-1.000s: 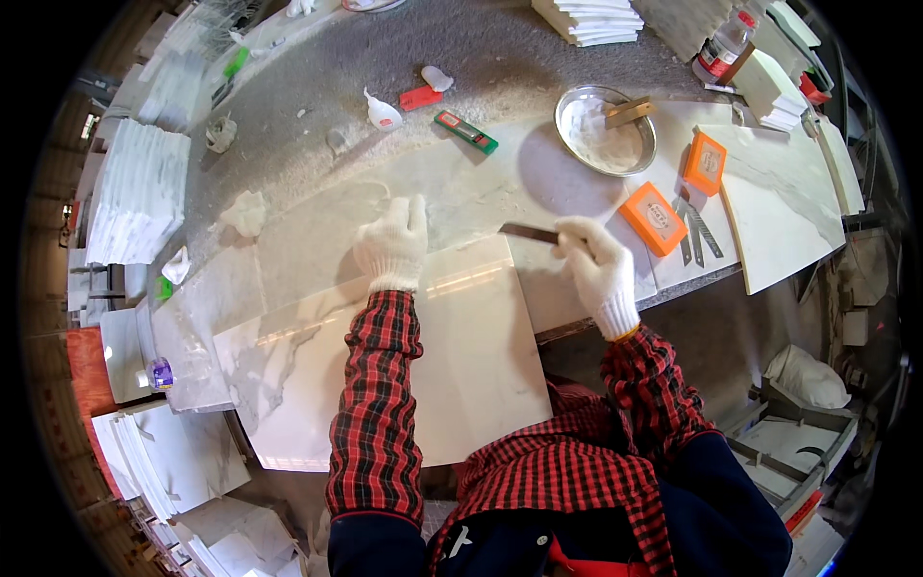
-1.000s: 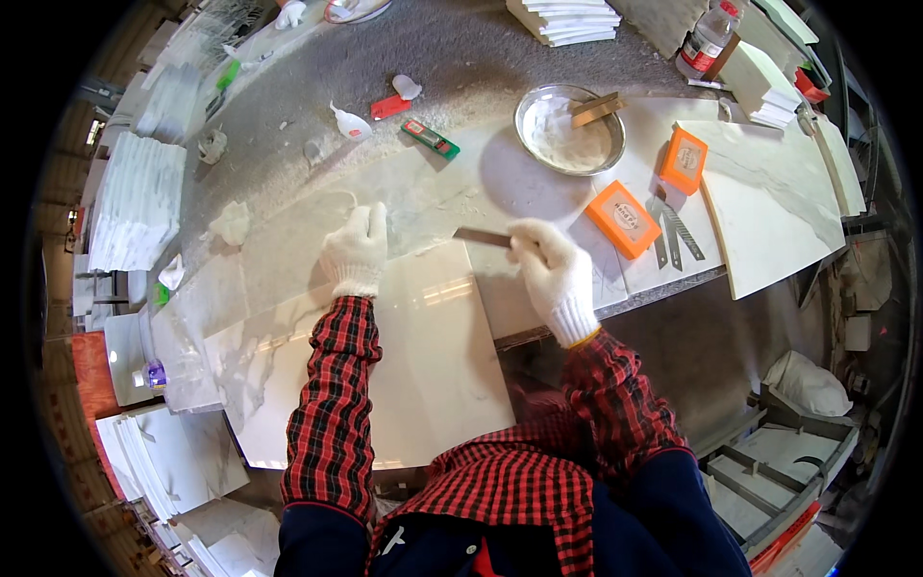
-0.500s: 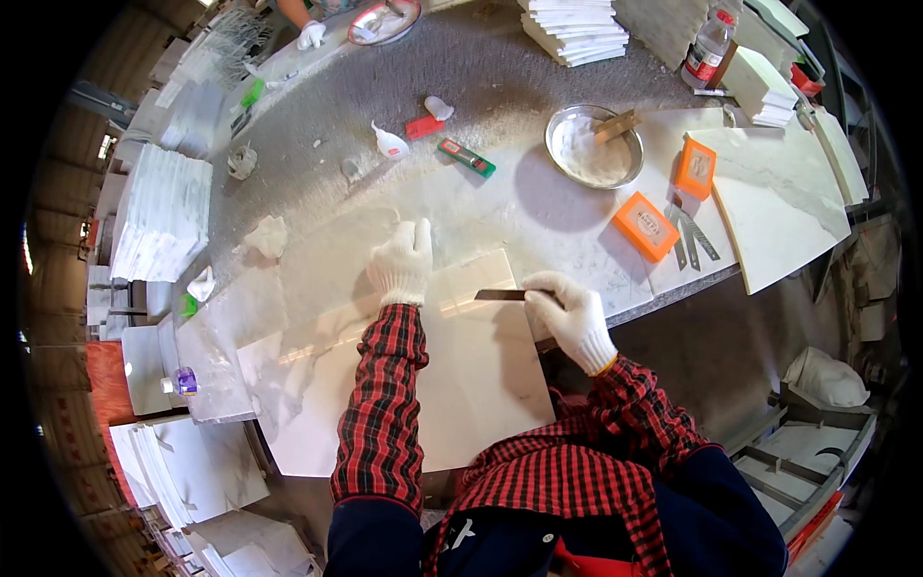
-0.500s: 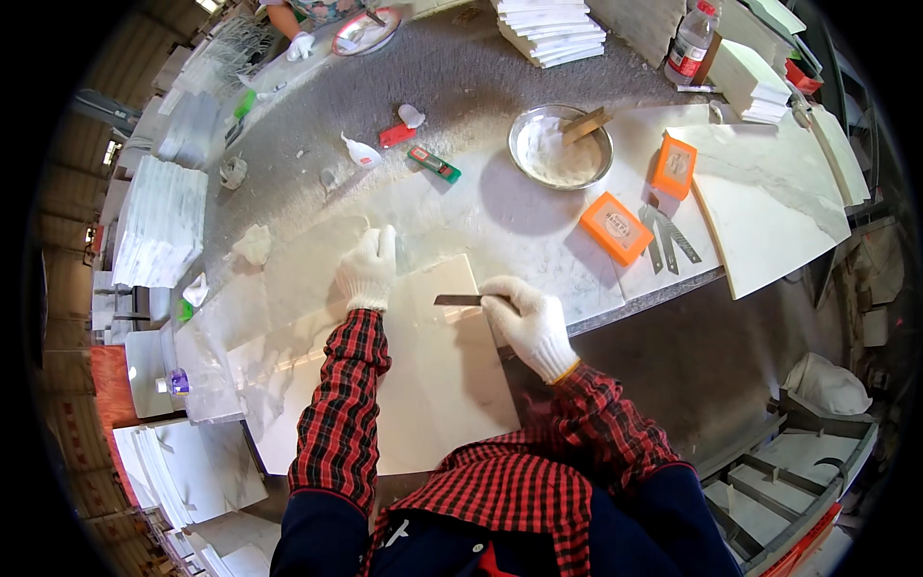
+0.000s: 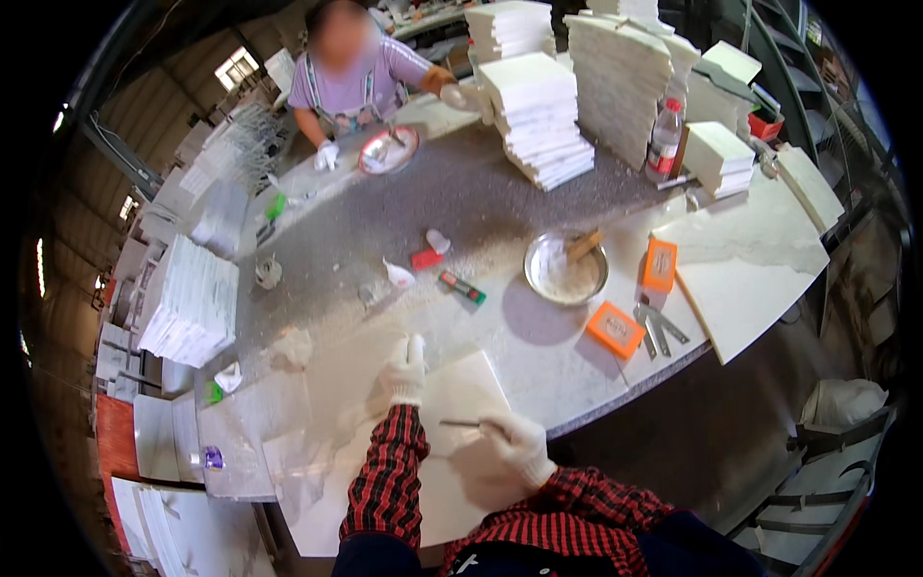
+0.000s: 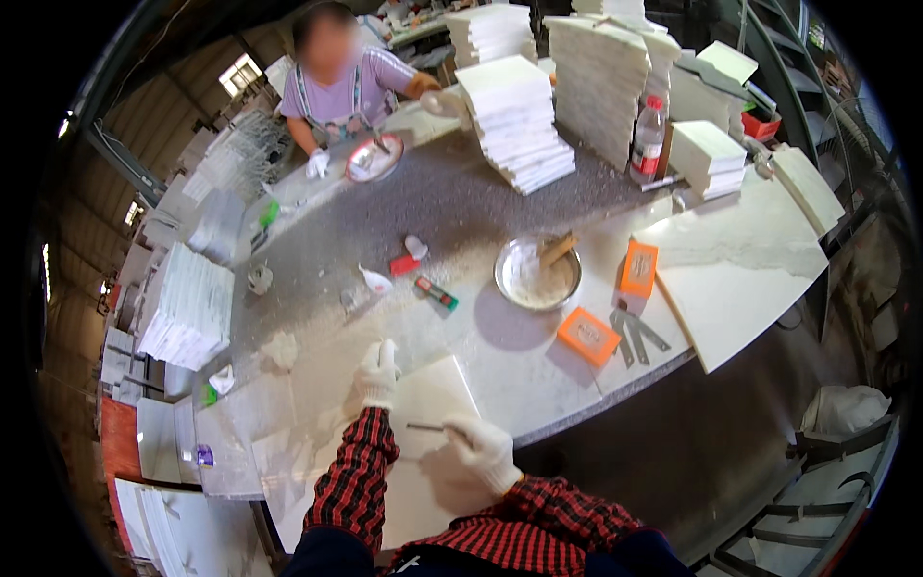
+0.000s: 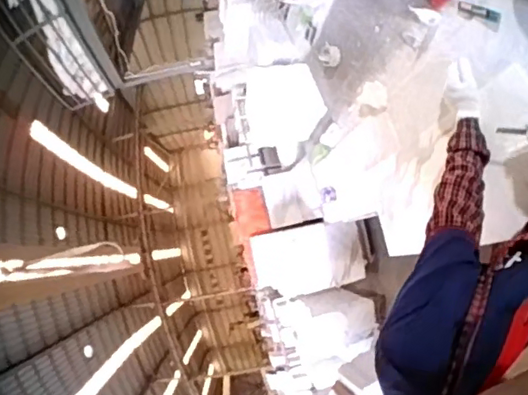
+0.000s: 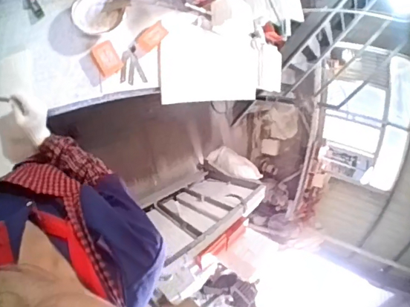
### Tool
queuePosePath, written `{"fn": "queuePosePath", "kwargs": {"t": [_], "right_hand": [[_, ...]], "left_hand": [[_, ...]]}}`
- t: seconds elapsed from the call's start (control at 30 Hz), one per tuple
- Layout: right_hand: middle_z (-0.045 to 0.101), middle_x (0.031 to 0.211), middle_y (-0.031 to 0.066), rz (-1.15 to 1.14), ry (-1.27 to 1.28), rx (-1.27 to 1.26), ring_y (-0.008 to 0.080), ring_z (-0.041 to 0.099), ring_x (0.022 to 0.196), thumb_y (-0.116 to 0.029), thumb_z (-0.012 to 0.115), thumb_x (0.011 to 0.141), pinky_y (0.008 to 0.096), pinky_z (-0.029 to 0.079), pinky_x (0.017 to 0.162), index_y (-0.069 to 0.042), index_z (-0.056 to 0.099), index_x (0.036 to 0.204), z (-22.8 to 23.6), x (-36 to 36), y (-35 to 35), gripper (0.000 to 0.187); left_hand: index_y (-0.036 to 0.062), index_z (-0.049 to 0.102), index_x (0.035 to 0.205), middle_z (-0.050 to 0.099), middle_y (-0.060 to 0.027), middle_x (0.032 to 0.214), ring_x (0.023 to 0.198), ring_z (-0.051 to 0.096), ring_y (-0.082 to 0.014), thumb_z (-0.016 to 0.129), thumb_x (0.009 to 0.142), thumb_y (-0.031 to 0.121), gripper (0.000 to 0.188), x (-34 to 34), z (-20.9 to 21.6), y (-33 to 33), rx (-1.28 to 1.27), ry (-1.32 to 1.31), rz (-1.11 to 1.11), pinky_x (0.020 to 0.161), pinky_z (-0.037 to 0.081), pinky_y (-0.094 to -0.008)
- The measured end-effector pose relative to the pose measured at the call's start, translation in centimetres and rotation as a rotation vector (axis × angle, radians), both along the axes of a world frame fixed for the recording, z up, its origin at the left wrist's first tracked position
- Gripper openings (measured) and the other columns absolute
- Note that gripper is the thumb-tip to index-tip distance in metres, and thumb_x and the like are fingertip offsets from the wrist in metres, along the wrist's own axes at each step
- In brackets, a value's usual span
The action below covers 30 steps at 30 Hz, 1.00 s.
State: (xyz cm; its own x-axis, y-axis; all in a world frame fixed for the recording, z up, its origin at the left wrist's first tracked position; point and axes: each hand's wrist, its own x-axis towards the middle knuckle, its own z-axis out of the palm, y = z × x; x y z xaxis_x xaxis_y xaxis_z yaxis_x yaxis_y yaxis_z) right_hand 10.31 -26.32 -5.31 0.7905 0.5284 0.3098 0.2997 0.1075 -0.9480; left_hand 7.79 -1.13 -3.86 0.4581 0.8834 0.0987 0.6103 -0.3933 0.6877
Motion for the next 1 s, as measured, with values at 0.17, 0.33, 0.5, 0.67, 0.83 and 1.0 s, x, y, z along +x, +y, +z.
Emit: {"fn": "queuePosePath", "kwargs": {"t": [0.17, 0.33, 0.5, 0.67, 0.83, 1.0], "right_hand": [[0.073, 0.087, 0.0121, 0.022, 0.158, -0.043, 0.0178, 0.069, 0.073, -0.008, 0.076, 0.09, 0.0279, 0.054, 0.069, -0.004, 0.074, 0.108, 0.3, -0.1, 0.2, 0.019], [0.073, 0.087, 0.0099, 0.022, 0.137, -0.056, 0.014, 0.068, 0.074, -0.008, 0.074, 0.091, 0.0271, 0.054, 0.069, -0.003, 0.074, 0.109, -0.1, 0.6, 0.1, 0.019], [0.074, 0.089, 0.0059, 0.046, 0.11, -0.132, 0.0087, 0.067, 0.08, -0.005, 0.072, 0.092, 0.0257, 0.053, 0.072, 0.0, 0.074, 0.109, 0.0, 0.9, 0.8, 0.018], [0.074, 0.088, 0.0078, 0.03, 0.14, -0.168, 0.0094, 0.067, 0.08, -0.007, 0.072, 0.092, 0.0254, 0.054, 0.072, -0.001, 0.074, 0.11, -0.1, 0.8, 0.6, 0.018], [0.075, 0.088, 0.0082, -0.016, 0.058, -0.274, 0.0083, 0.066, 0.079, -0.006, 0.072, 0.092, 0.0246, 0.054, 0.072, -0.002, 0.074, 0.109, 0.3, 0.6, 0.7, 0.017], [0.072, 0.084, 0.0059, -0.036, 0.178, -0.266, 0.0085, 0.063, 0.076, -0.006, 0.071, 0.092, 0.0254, 0.053, 0.071, -0.001, 0.074, 0.107, 0.2, 0.4, 0.5, 0.016]], "left_hand": [[0.0083, 0.073, 0.089, 0.064, -0.0027, 0.056, 0.046, 0.056, -0.0098, 0.062, 0.099, 0.034, 0.029, -0.1, -0.9, 0.7, -0.191, -0.305, 0.047, 0.048, 0.043, -0.0286], [0.0074, 0.073, 0.091, 0.066, -0.0027, 0.057, 0.05, 0.057, -0.0097, 0.06, 0.1, 0.033, 0.03, 0.2, -1.0, 0.9, -0.358, -0.427, 0.065, 0.052, 0.044, -0.0286], [0.0064, 0.074, 0.089, 0.067, -0.0034, 0.058, 0.052, 0.059, -0.01, 0.059, 0.1, 0.032, 0.032, -0.1, -0.3, 1.4, -0.277, -0.401, 0.034, 0.056, 0.046, -0.0287], [0.006, 0.074, 0.09, 0.067, -0.0029, 0.059, 0.053, 0.058, -0.0091, 0.06, 0.1, 0.033, 0.032, -0.1, -0.8, 0.9, -0.241, -0.432, 0.0, 0.056, 0.046, -0.0284], [0.006, 0.074, 0.092, 0.066, -0.0007, 0.062, 0.054, 0.055, -0.0064, 0.062, 0.101, 0.03, 0.028, -0.2, 0.0, 0.3, -0.33, -0.44, -0.065, 0.053, 0.042, -0.0263], [0.0045, 0.076, 0.097, 0.066, -0.0014, 0.062, 0.056, 0.057, -0.007, 0.064, 0.1, 0.029, 0.027, -0.4, 0.7, -0.3, -0.349, -0.363, -0.132, 0.055, 0.046, -0.0265]]}}
